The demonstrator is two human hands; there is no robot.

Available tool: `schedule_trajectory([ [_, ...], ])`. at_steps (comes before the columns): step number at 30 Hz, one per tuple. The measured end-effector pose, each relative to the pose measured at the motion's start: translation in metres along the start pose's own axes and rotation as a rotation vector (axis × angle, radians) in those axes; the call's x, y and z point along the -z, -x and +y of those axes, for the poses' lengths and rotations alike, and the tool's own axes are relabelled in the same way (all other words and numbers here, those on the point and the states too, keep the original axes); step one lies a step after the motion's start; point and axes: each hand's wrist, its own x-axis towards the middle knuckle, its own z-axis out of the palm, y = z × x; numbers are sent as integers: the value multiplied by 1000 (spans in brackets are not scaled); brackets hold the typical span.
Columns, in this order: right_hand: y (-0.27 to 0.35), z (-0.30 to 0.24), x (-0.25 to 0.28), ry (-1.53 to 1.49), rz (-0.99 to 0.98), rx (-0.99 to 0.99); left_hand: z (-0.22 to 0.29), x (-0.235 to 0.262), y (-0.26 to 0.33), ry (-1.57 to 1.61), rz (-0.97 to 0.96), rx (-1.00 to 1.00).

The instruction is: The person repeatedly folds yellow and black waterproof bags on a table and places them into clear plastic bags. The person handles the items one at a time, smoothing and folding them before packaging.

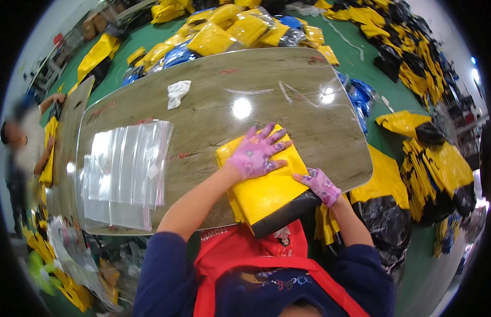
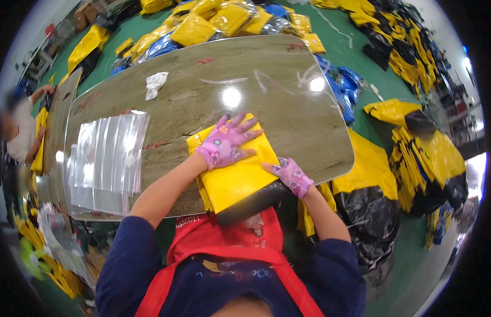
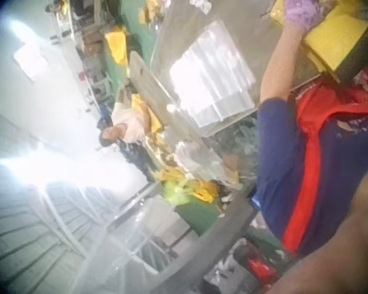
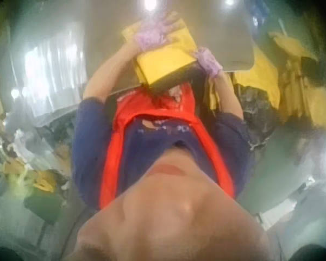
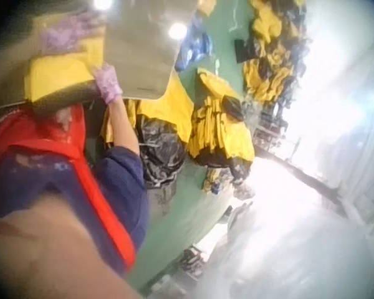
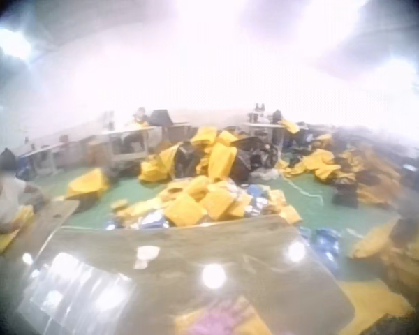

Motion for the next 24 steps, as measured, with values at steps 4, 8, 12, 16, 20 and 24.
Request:
schedule_trajectory([
  [4,-2,1,5,68,57,-29,-33,-35,-19,170,92,-146],
  [8,12,4,11,160,134,-32,-191,-5,-35,-404,246,663],
  [12,13,17,21,114,126,-28,-277,-15,24,15,542,867],
  [16,18,11,13,29,154,-6,-242,3,70,399,623,646],
  [20,13,33,32,158,152,30,-171,67,213,-167,227,830],
  [24,14,24,25,105,132,38,-152,36,268,-244,7,1026],
])
